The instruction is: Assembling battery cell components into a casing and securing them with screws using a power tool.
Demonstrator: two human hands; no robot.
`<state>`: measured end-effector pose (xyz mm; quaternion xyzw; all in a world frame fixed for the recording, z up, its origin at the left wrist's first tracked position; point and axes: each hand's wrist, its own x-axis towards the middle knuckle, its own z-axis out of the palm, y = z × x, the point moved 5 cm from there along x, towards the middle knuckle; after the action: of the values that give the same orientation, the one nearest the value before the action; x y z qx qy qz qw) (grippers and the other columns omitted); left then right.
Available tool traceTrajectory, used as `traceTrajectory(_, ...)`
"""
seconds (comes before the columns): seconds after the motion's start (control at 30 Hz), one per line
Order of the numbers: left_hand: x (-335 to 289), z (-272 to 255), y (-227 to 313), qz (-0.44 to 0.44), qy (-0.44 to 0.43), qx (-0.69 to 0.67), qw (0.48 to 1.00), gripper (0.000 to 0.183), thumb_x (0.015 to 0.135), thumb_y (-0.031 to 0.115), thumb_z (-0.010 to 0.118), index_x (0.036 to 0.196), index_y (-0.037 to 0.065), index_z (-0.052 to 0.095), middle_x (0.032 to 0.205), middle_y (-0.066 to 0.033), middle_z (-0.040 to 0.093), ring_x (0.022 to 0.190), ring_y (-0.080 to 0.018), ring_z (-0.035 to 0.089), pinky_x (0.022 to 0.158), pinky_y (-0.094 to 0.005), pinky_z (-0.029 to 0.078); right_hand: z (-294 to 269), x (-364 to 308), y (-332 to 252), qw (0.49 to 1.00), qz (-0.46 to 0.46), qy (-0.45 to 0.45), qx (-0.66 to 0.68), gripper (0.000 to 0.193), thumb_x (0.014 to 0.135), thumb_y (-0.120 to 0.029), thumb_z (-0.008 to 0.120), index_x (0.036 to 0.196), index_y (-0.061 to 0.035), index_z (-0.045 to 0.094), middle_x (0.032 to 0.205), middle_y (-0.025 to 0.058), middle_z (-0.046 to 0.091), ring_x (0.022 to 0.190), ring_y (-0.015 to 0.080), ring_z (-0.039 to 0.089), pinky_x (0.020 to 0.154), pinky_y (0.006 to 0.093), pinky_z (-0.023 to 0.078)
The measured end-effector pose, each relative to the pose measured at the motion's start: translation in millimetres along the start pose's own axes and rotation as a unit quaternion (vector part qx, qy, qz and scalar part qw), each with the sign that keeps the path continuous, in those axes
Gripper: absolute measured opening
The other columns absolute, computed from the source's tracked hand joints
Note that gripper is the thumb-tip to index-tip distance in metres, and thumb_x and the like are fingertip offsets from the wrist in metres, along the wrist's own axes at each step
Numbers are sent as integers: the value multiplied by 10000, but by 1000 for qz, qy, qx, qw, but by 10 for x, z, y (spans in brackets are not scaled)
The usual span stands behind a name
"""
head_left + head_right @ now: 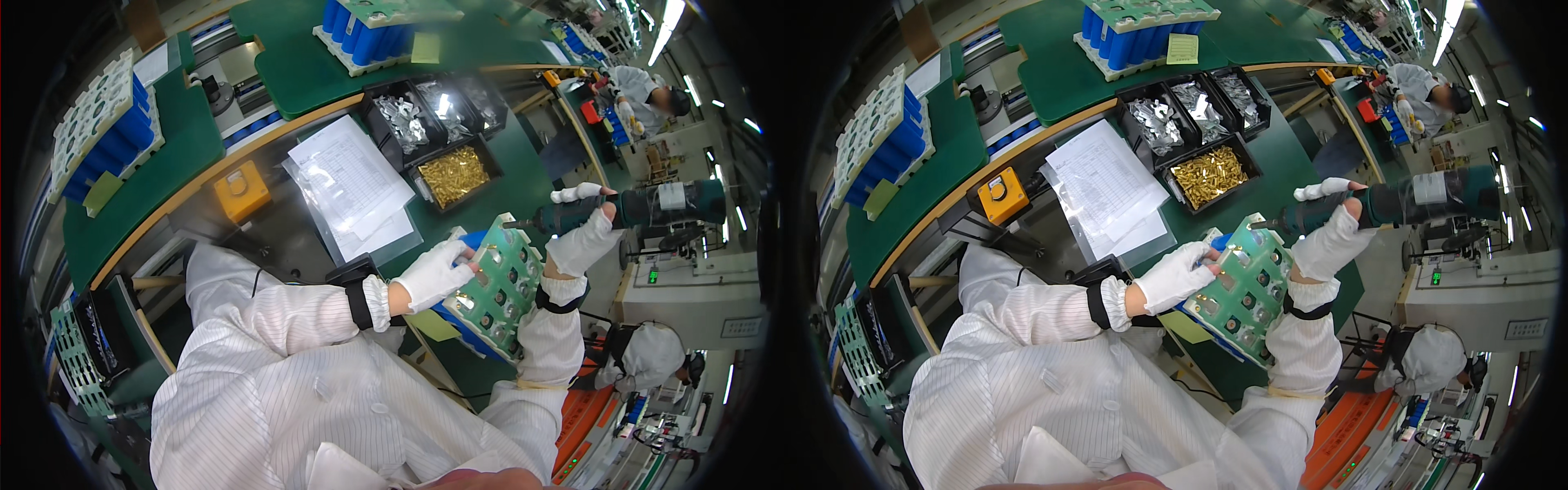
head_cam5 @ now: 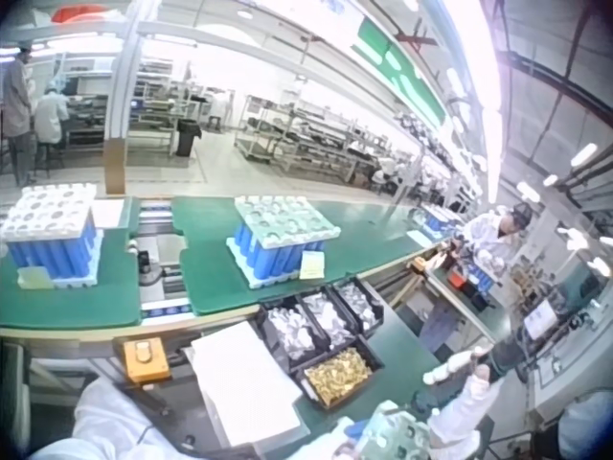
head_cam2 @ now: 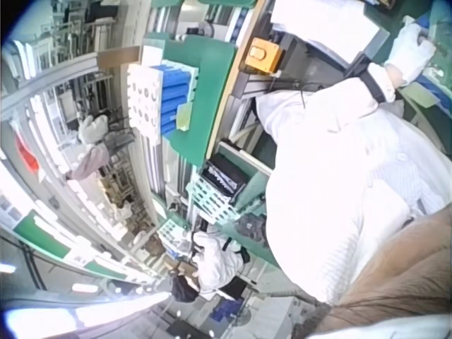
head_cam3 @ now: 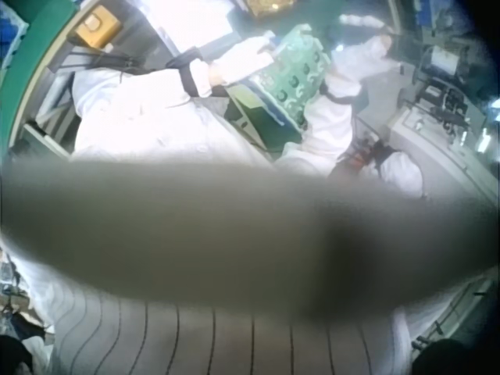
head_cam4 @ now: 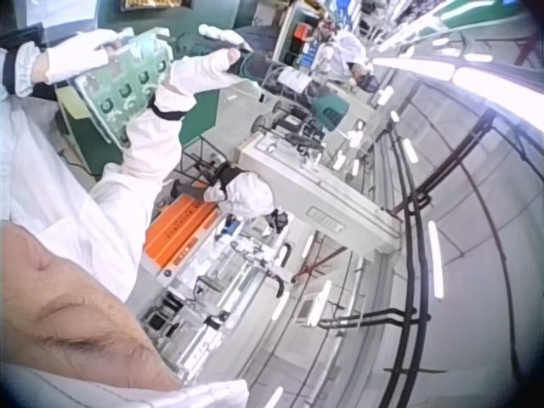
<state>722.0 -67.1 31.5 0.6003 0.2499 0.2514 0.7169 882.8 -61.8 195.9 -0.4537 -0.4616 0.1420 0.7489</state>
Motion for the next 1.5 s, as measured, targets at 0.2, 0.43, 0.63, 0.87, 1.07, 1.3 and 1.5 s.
traceTrajectory(0.2, 3, 1, 32, -4, -10, 9, 1000, 367, 923, 262, 583, 1148, -28, 568, 1041, -141, 604, 939, -192, 597, 837, -317, 478, -92, 42, 100, 996, 24, -75, 32, 628, 874, -568, 603, 1166, -39, 428, 924, 92, 584, 762, 229, 592, 736, 430, 530)
traceTrajectory(0.43, 15, -3, 8, 53, 32, 13, 998, 359, 904, 272, 567, 1086, -36, 594, 897, -151, 657, 798, -248, 624, 733, -340, 490, -74, 37, 150, 987, 70, -83, 115, 675, 880, -649, 505, 1208, -65, 424, 964, 87, 590, 799, 240, 589, 758, 442, 508)
traceTrajectory(0.63, 12, -13, 30, 46, 26, 13, 999, 362, 901, 271, 570, 1089, -38, 593, 911, -159, 659, 812, -255, 629, 744, -340, 492, -75, 30, 123, 992, 51, -78, 81, 611, 874, -565, 600, 1200, -76, 433, 949, 78, 587, 779, 232, 578, 745, 436, 505)
traceTrajectory(0.87, 15, -10, 26, 49, 26, 18, 998, 367, 901, 270, 570, 1095, -40, 592, 916, -163, 661, 819, -259, 632, 750, -342, 493, -86, 31, 98, 994, 45, -68, 69, 616, 808, -486, 734, 1168, -84, 437, 922, 70, 585, 766, 226, 575, 721, 425, 513)
traceTrajectory(1.07, 11, -21, 36, 6, -8, 10, 1000, 366, 920, 292, 580, 1110, -22, 584, 1002, -153, 616, 912, -226, 600, 818, -331, 479, -41, -2, 96, 996, 34, -71, 51, 623, 806, -495, 731, 1164, -79, 436, 919, 72, 587, 772, 227, 583, 720, 429, 518)
traceTrajectory(1.3, 16, -6, 34, 41, 14, 19, 999, 359, 904, 263, 564, 1097, -39, 591, 929, -167, 665, 829, -261, 637, 755, -344, 494, -131, 65, 82, 993, 40, -76, 77, 645, 804, -533, 713, 1184, -87, 443, 937, 74, 590, 777, 220, 576, 738, 429, 509)
traceTrajectory(1.5, 4, -22, 31, 1, -9, 7, 1000, 337, 924, 262, 583, 1114, -17, 588, 1003, -131, 606, 894, -192, 589, 807, -317, 479, -114, -46, -131, 977, 72, -119, 159, 500, 854, -482, 676, 1197, -173, 485, 958, 44, 577, 810, 210, 549, 726, 417, 462)
